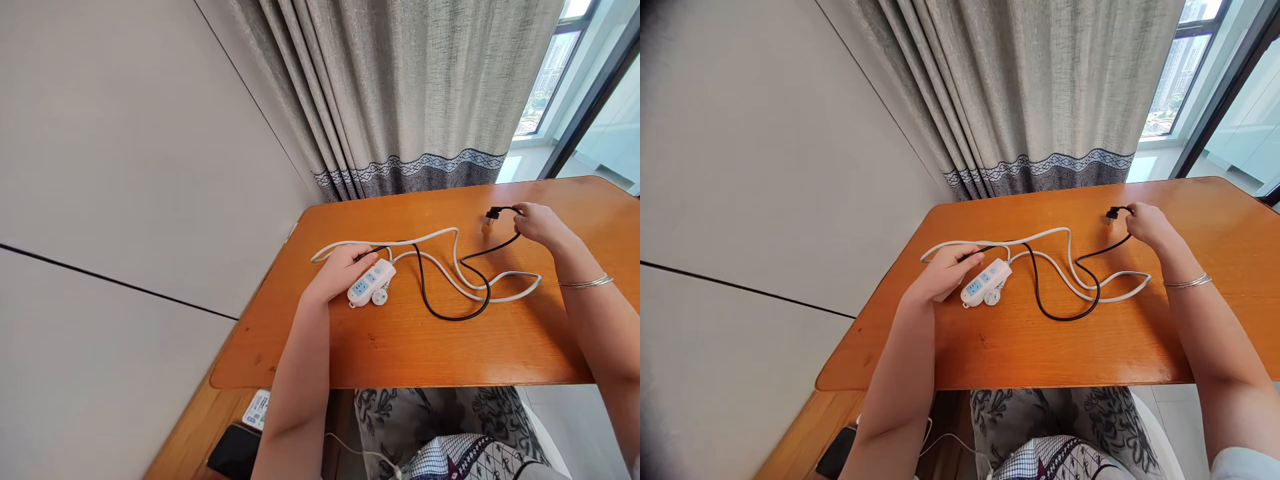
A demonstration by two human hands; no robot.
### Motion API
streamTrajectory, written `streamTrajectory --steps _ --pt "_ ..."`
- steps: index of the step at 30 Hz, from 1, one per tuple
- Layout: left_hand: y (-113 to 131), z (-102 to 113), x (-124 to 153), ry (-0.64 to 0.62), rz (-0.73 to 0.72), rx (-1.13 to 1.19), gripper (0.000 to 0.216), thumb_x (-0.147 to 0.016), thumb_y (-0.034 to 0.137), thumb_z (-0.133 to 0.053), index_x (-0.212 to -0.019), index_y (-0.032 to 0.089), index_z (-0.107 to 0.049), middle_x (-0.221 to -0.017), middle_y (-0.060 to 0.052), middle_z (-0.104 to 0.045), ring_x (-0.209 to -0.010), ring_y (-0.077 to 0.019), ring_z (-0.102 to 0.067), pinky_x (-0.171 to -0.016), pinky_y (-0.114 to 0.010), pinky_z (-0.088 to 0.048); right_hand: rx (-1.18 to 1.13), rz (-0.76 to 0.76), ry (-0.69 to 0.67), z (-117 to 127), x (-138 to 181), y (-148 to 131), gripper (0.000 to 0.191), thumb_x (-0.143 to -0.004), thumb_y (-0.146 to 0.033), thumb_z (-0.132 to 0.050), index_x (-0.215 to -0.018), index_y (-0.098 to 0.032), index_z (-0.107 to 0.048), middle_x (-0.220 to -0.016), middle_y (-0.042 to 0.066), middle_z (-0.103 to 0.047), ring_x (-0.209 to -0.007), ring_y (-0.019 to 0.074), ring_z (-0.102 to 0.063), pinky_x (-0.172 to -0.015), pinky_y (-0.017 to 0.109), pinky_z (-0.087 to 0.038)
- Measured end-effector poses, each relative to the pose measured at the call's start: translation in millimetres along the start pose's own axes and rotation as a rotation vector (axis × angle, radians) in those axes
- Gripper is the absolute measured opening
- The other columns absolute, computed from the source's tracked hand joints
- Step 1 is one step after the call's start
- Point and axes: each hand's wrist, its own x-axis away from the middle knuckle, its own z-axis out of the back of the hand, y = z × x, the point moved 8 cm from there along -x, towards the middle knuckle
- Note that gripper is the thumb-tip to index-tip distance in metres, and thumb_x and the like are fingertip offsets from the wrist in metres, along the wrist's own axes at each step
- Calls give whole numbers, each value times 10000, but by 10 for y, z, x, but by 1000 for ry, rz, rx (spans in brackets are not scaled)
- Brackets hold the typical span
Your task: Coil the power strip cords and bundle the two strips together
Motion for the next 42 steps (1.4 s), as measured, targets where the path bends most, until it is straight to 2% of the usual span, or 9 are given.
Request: streamTrajectory --steps 4,8,14,18,22,26,32,37,42 --pt "32 14 47 -13 23 172 289 -912 433 -531 -926 200 -702 -766 -16 -603 -692 -168 -544 -606 -269 -413 197 15 1 -21 76 -22 426 -872 -245 -492 -1230 -127 -691 -1235 242 -658 -1151 407 -615 -861 512 -524" --pt "74 -30 36 -13 26 181 399 -905 403 -548 -1244 227 -666 -717 16 -537 -635 -145 -496 -579 -249 -395 93 301 82 -13 341 -512 413 -916 -370 -500 -1213 -147 -681 -1262 202 -649 -1173 361 -600 -935 477 -495" --pt "121 67 89 85 40 307 330 -901 449 -538 -690 198 -575 -623 8 -509 -589 -133 -443 -537 -247 -349 -319 559 -70 3 829 -1039 398 -932 -559 -502 -903 -212 -695 -873 66 -721 -783 209 -646 -716 332 -490" --pt "342 239 132 213 -40 479 354 -885 454 -575 -639 206 -516 -558 27 -405 -528 -115 -356 -499 -246 -292 -607 660 75 243 1087 -1159 432 -924 -577 -549 -1146 -234 -687 -1186 103 -707 -1082 251 -658 -912 396 -528" --pt "629 362 67 246 -95 724 356 -861 409 -641 -614 193 -504 -564 30 -395 -495 -89 -352 -476 -226 -293 -757 777 -91 250 1316 -1430 621 -927 -602 -554 -1450 -270 -501 -1450 114 -581 -1359 277 -537 -1109 486 -447" --pt "846 458 -85 271 -118 971 337 -929 336 -584 -639 183 -506 -545 42 -375 -451 -70 -373 -471 -203 -339 -550 821 -318 57 1449 -1751 892 -862 -516 -677 -1584 -183 -274 -1321 170 -657 -1220 303 -628 -1047 516 -494" --pt "903 288 -297 252 -40 1131 388 -993 320 -526 -636 185 -458 -524 75 -263 -403 -51 -346 -479 -188 -392 -671 832 -377 -183 1396 -1960 696 -908 -312 -610 -1511 -171 -291 -1235 146 -653 -1055 223 -680 -929 434 -565" --pt "843 253 -350 320 -57 1143 388 -983 314 -566 -631 181 -475 -527 88 -212 -391 -37 -279 -472 -173 -373 -653 823 -649 -423 1499 -1997 618 -967 -268 -502 -1500 -135 -218 -934 46 -705 -768 149 -685 -734 294 -551" --pt "755 193 -377 327 -16 1217 376 -1000 332 -539 -662 185 -468 -524 88 -274 -393 -35 -287 -484 -173 -380 -15 735 -273 -282 1447 -1922 396 -1020 -226 -370 -1373 -90 -488 -913 148 -739 -791 233 -698 -672 312 -475"
